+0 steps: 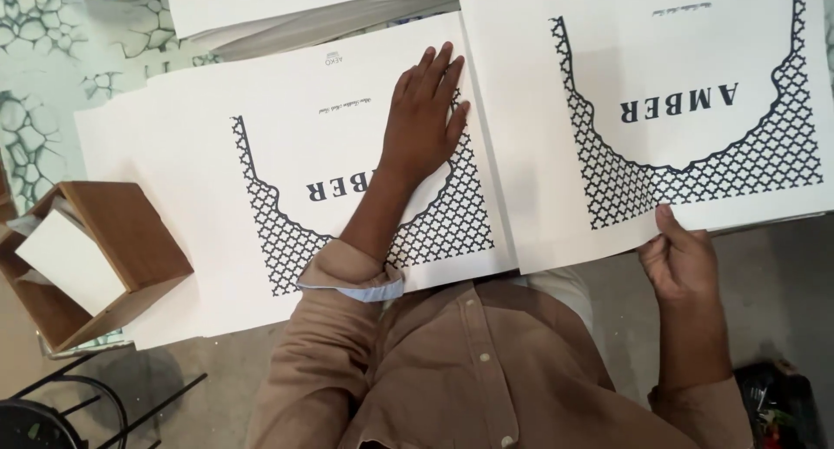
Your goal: Inspecting and sorting printed paper sheets labeled with the brand name AMBER on a work table.
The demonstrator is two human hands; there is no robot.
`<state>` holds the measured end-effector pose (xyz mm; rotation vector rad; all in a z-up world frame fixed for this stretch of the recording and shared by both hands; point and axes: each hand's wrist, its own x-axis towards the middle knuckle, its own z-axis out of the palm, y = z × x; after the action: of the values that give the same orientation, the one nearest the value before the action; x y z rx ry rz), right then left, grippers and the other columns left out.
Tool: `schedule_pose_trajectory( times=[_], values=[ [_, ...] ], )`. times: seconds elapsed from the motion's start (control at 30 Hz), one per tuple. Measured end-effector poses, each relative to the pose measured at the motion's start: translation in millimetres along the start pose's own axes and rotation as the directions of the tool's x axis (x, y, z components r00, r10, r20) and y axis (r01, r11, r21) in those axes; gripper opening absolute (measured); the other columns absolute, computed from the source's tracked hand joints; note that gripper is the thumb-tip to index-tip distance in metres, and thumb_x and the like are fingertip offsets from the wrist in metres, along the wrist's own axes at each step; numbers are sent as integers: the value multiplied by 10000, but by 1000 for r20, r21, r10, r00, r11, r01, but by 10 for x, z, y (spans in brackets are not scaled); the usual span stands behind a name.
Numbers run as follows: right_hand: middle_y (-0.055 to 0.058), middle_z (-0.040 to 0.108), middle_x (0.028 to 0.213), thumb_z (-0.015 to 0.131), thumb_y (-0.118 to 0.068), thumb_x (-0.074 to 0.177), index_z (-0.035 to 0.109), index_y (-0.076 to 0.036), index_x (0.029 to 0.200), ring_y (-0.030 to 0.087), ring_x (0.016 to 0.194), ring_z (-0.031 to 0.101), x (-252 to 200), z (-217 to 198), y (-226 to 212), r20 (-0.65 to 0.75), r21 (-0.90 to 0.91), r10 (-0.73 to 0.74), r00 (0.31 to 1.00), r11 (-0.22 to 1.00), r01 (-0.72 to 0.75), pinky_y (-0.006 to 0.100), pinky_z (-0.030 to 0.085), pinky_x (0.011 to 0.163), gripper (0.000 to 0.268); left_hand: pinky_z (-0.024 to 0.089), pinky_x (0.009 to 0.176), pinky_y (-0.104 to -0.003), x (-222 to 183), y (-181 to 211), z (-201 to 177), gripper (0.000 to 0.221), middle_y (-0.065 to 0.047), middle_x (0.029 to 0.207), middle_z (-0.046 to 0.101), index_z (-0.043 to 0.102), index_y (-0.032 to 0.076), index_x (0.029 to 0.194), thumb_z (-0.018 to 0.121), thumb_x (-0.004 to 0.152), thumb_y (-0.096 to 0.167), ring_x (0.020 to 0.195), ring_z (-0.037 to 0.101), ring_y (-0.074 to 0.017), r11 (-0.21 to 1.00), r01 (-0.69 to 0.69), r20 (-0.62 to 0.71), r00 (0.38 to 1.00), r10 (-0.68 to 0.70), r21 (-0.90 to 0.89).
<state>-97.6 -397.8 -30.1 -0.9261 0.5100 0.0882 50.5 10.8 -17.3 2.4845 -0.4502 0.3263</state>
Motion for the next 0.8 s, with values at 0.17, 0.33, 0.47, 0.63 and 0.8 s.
schedule_pose_trajectory(
  times=[0.17, 0.33, 0.47, 0.63, 0.8],
  values=[
    [107, 638, 1273, 583, 9, 1071, 536, 21, 1362, 155, 1096, 697, -44, 178, -33, -64, -57, 19, 998, 998, -22, 241, 613, 938, 295, 334, 1276, -481, 1, -7, 19, 467, -153, 1605, 454, 460, 4, 1527, 521, 1096, 173, 1532, 416, -317, 995, 60, -39, 997, -63, -80],
    [122, 644, 1297, 582, -11, 1054, 505, 27, 1394, 194, 1139, 699, -107, 344, -65, -65, -117, 11, 998, 993, -19, 325, 591, 972, 350, 334, 1232, -489, 23, 88, -82, 493, -164, 1580, 461, 462, 49, 1552, 506, 1088, 212, 1507, 415, -329, 988, 87, -29, 995, -92, -128],
    [145, 635, 1328, 582, -8, 1074, 468, 36, 1438, 226, 1168, 693, -95, 282, -47, -35, -133, -12, 999, 991, 7, 356, 612, 991, 384, 335, 1228, -477, 9, 60, -42, 426, -139, 1596, 459, 532, 135, 1515, 479, 1108, 247, 1516, 412, -315, 992, 91, -22, 995, -93, -83],
    [171, 635, 1326, 571, -13, 1087, 459, 67, 1437, 240, 1163, 699, -126, 310, -61, -53, -146, -5, 999, 989, -3, 375, 594, 983, 377, 330, 1230, -481, 3, 46, -6, 415, -133, 1606, 440, 551, 119, 1500, 485, 1110, 245, 1517, 401, -313, 995, 85, -19, 996, -86, -48],
    [187, 631, 1340, 557, -15, 1090, 446, 80, 1430, 260, 1176, 698, -130, 307, -65, -40, -139, 5, 999, 990, -10, 403, 572, 979, 370, 333, 1231, -479, -5, 46, 1, 415, -134, 1601, 438, 553, 119, 1499, 493, 1105, 232, 1516, 404, -308, 995, 82, -30, 996, -84, -49]
  ],
)
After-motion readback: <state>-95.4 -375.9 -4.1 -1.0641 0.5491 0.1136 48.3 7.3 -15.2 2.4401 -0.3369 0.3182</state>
